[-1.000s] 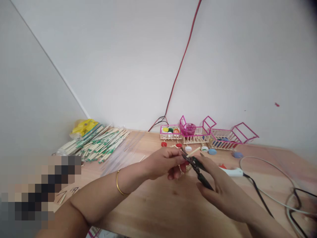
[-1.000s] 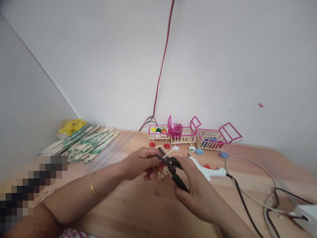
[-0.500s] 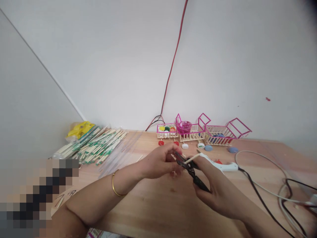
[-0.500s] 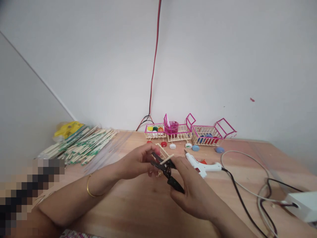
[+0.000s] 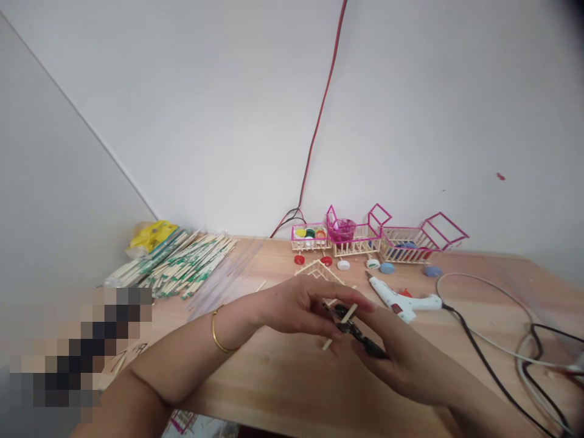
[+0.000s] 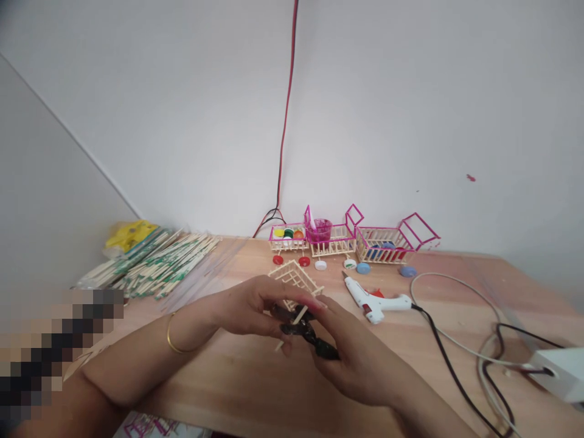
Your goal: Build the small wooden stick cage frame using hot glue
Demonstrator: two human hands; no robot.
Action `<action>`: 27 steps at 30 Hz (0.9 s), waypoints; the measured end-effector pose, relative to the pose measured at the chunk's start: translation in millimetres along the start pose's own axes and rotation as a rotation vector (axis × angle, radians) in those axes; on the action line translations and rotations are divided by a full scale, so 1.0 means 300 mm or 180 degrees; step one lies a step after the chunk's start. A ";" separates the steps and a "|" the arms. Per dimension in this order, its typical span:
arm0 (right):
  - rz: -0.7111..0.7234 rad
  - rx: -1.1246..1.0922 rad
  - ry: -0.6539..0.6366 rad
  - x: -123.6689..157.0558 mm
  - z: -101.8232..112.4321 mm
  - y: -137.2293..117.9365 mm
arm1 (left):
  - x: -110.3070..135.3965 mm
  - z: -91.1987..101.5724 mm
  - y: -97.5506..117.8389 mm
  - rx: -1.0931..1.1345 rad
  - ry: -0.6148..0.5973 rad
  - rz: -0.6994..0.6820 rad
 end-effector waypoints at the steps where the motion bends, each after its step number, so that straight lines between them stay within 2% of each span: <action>1: -0.0008 -0.0025 0.0015 -0.002 0.003 -0.004 | 0.000 -0.002 -0.002 0.0011 0.0023 0.0006; 8: 0.0077 -0.0098 0.0167 0.004 0.004 -0.015 | 0.007 -0.023 0.014 0.0029 0.0064 0.0297; 15: 0.0151 -0.0105 0.0360 0.009 -0.013 0.005 | 0.006 -0.015 0.000 0.0326 0.0228 0.0235; 20: -0.0070 -0.0156 0.0350 0.013 -0.028 0.033 | 0.003 -0.004 -0.027 0.0696 0.0206 0.0073; 27: -0.0295 -0.0228 0.0261 0.014 -0.034 0.044 | 0.001 0.011 -0.045 0.0693 0.0336 0.0167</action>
Point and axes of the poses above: each hand's wrist, its own x-axis away from the middle knuckle, its own z-axis out of the back of the hand, y = z × x, the point moved 6 cm from there along -x, towards the middle knuckle, and after that the axes turned 6 degrees about x, right-handed, at the moved point
